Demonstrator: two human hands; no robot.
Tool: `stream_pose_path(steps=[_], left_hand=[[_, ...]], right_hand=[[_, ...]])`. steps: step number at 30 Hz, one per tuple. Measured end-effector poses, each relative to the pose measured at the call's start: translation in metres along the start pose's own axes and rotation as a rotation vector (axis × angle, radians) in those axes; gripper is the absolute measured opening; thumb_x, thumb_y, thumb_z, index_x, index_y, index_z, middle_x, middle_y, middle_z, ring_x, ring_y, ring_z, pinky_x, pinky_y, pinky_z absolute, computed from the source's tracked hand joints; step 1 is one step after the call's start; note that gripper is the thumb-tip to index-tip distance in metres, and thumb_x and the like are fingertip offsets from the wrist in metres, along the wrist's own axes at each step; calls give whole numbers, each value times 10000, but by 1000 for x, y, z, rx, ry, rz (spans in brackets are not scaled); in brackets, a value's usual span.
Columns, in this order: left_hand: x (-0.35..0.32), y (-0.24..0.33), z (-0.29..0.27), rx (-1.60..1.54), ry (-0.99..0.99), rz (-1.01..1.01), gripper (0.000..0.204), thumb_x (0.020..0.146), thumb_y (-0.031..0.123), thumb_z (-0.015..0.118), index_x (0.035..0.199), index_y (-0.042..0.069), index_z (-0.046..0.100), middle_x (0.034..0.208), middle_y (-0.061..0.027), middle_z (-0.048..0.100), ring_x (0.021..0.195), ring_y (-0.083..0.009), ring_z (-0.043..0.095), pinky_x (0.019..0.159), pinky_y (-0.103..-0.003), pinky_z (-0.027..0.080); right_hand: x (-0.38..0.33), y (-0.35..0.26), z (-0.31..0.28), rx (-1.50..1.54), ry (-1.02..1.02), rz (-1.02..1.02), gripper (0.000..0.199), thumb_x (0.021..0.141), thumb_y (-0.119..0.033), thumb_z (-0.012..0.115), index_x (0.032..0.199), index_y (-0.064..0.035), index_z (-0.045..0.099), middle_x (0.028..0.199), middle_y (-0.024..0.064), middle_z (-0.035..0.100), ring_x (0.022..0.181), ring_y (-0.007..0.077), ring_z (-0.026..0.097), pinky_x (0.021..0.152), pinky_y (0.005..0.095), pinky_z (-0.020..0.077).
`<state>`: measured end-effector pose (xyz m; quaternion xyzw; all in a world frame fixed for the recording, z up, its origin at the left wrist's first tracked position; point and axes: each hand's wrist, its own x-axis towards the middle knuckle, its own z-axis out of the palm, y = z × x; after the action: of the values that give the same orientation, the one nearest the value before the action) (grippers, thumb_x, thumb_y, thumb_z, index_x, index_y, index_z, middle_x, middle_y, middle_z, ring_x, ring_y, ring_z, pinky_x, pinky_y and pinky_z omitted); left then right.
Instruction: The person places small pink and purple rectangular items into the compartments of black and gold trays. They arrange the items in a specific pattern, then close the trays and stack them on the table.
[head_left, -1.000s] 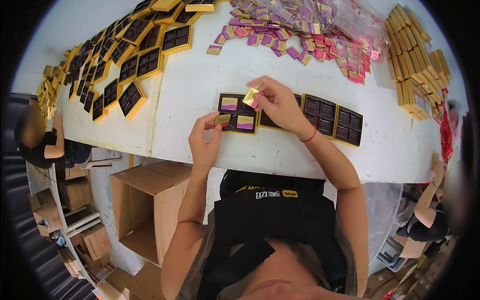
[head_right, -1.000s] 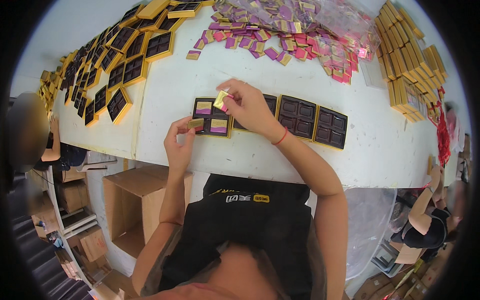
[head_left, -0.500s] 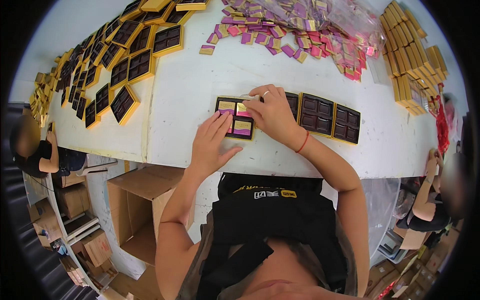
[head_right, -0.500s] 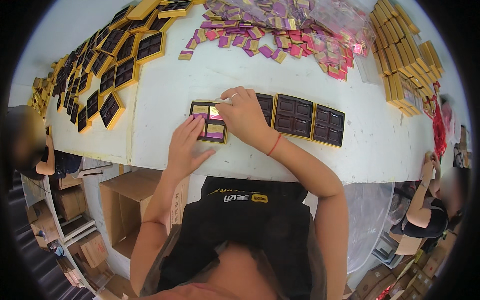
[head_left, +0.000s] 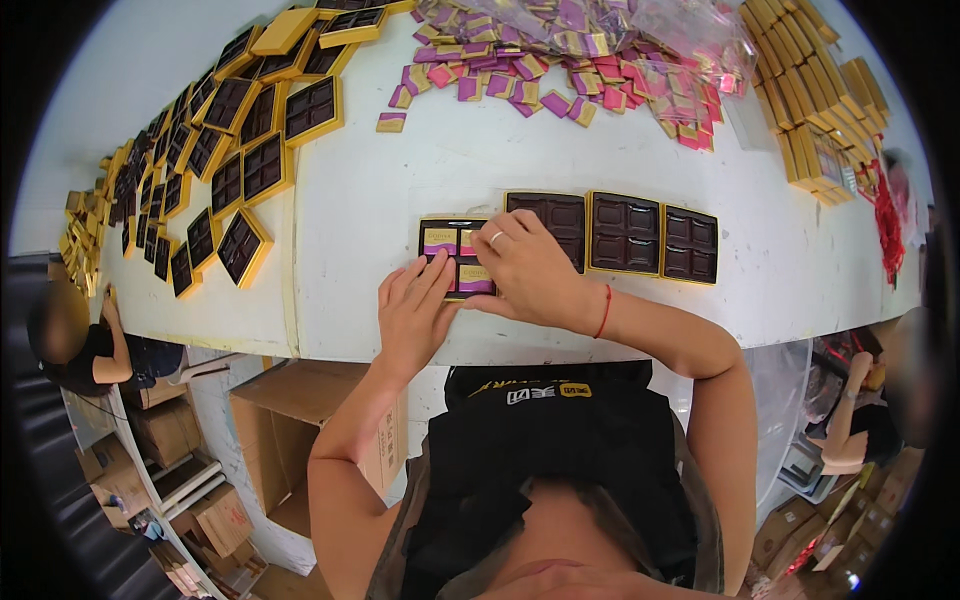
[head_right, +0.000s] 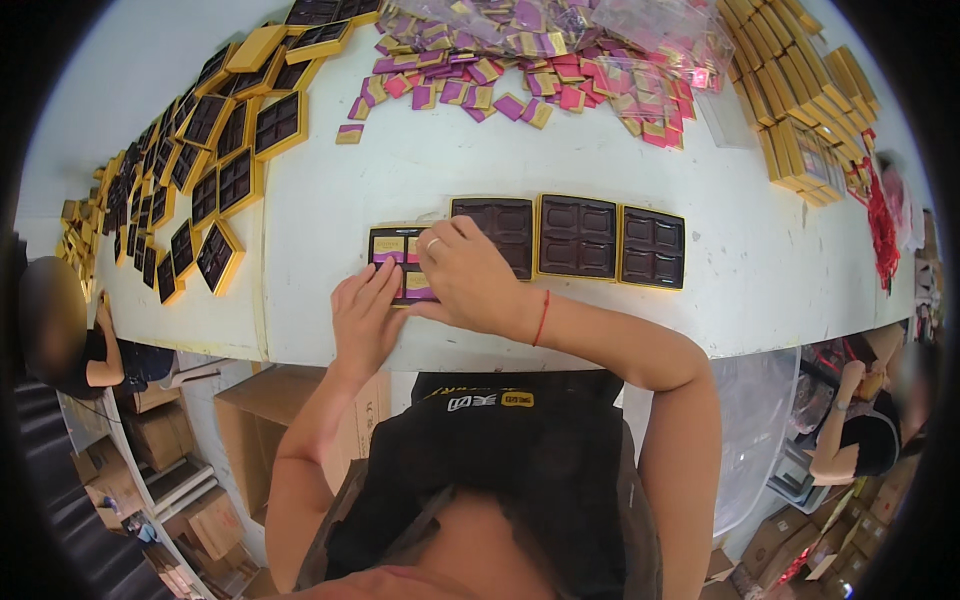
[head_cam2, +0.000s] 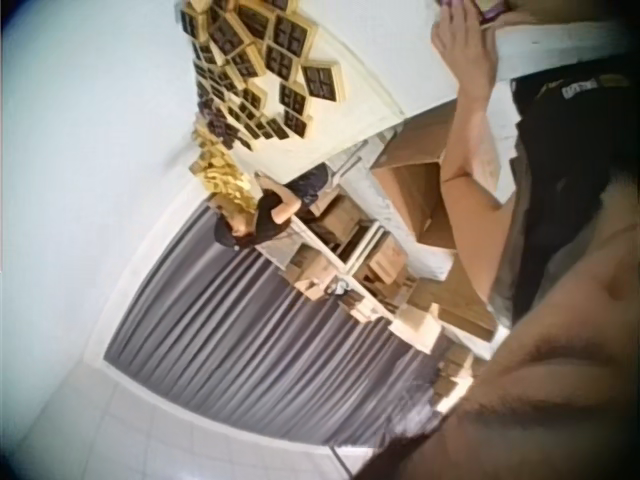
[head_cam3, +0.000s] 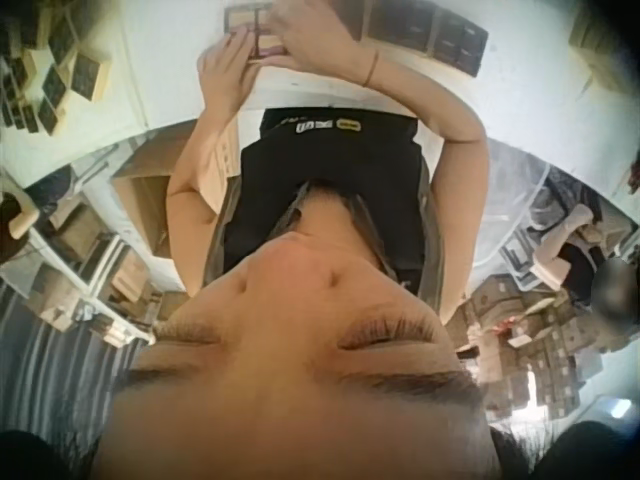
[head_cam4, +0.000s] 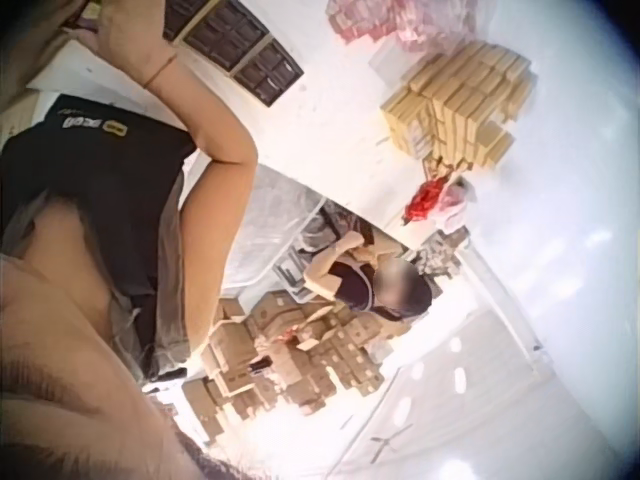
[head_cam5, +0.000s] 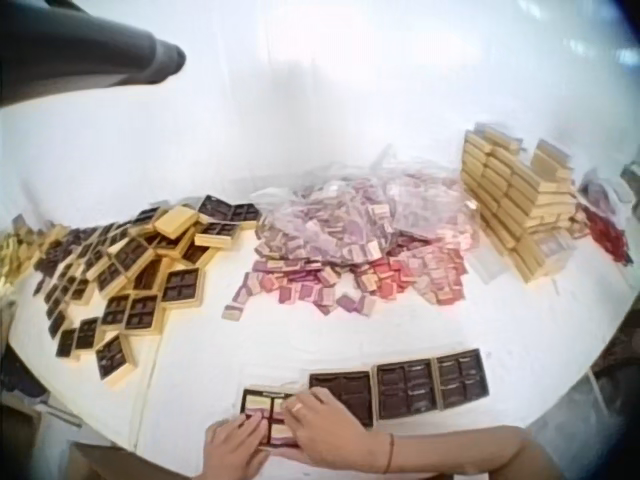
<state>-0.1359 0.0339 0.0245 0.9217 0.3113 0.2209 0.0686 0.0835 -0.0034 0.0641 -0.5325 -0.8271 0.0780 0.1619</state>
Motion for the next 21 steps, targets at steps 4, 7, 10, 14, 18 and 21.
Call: stream_pose_path(steps=[4, 7, 10, 14, 18, 21], left_hand=[[34, -18, -19, -202, -92, 13, 517, 732, 211, 802, 1214, 109, 643, 1156, -40, 658, 1000, -244, 551, 952, -409, 367], [80, -71, -12, -129, 153, -64, 421, 781, 172, 759, 1177, 83, 647, 1114, -99, 659, 1019, -292, 567, 954, -408, 392], [134, -143, 2, -87, 189, -139, 364, 829, 105, 707, 1177, 30, 628, 1170, -160, 639, 1152, -350, 558, 991, -405, 426], [176, -192, 26, -204, -162, -135, 376, 828, 57, 687, 1194, 14, 614, 1177, -167, 622, 1113, -331, 579, 974, -391, 455], [183, -176, 16, -274, -255, -261, 416, 801, 57, 715, 1207, 49, 621, 1108, -141, 629, 1028, -290, 603, 910, -367, 489], [180, -162, 9, -279, -197, -210, 404, 782, 61, 736, 1173, 68, 633, 1077, -124, 631, 970, -265, 612, 852, -341, 507]], right_hand=[[-8, 14, -10, 93, 127, -58, 502, 839, -389, 699, 1181, -32, 613, 1196, 123, 567, 1199, 310, 477, 1035, 436, 358], [11, 63, -27, 53, 416, -11, 401, 772, -155, 690, 1166, -87, 658, 1280, 134, 585, 1187, 317, 517, 995, 469, 396], [38, 142, -46, -57, 383, 232, 151, 765, -106, 673, 890, -33, 717, 881, 148, 689, 887, 333, 626, 794, 412, 514], [45, 200, -24, -165, 308, 429, 144, 751, -161, 701, 830, -41, 712, 843, 168, 672, 885, 348, 623, 797, 432, 509], [60, 219, 0, -29, 357, 505, 134, 741, -141, 697, 848, -62, 689, 850, 157, 676, 888, 344, 630, 785, 443, 505], [59, 203, -5, 222, 420, 488, 134, 770, -103, 695, 893, -60, 663, 845, 118, 668, 847, 307, 620, 737, 397, 498]])
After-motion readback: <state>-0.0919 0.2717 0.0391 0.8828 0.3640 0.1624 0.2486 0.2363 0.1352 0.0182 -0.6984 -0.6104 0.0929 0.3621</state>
